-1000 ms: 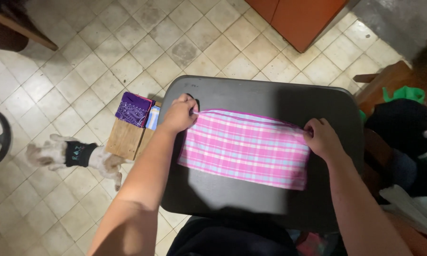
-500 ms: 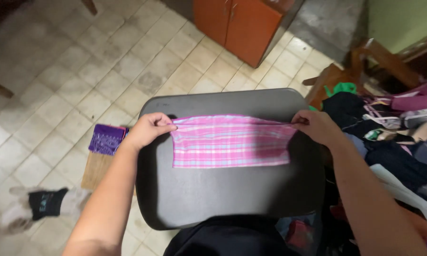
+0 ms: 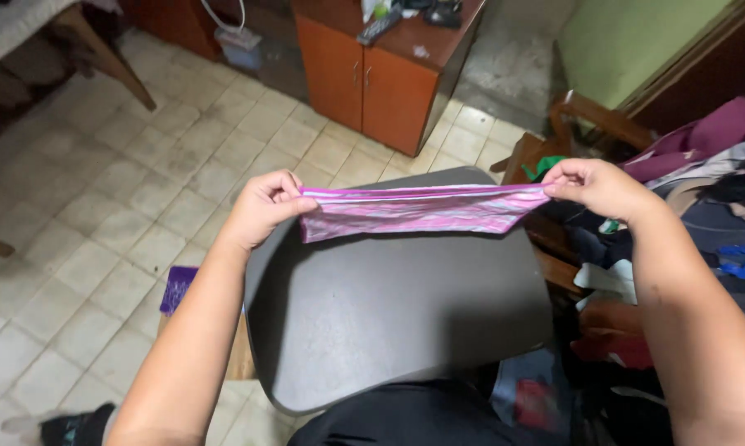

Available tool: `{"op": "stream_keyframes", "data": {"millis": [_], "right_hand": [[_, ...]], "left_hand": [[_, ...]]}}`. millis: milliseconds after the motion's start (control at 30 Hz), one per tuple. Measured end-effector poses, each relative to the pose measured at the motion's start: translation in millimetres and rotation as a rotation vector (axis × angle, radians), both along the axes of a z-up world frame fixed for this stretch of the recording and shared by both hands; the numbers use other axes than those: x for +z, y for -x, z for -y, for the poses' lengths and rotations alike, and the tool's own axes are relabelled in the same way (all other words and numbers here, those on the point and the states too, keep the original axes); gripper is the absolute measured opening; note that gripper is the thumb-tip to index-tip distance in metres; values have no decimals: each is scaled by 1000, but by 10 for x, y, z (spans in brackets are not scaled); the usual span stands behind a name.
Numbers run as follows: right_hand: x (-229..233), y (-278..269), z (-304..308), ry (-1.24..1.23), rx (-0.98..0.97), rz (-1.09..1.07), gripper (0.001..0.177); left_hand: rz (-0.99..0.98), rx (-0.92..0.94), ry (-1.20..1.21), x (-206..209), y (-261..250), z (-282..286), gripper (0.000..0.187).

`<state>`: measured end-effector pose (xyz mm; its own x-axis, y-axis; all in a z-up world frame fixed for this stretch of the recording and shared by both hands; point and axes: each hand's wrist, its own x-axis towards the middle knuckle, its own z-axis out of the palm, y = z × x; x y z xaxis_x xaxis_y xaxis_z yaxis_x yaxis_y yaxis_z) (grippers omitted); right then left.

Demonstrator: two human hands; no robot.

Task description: The recorder folds different pieces of clothing on a table.

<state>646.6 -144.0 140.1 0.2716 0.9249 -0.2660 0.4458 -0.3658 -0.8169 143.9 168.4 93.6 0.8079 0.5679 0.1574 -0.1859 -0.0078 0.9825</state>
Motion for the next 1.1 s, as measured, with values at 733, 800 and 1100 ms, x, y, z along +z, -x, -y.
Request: {"op": "stream_keyframes", "data": {"millis": [733,800,1100], "right_hand": [[903,295,481,46,21,40,20],[825,359,438,41,21,167,18],[1751,1482,92,-245,-116,1347,9]], "left_hand": [[-12,82,-135,672,199,-121,13],[-49,74,-250,712,201,-109,26],[-188,491,-1381,1954,11,425,17]]}}
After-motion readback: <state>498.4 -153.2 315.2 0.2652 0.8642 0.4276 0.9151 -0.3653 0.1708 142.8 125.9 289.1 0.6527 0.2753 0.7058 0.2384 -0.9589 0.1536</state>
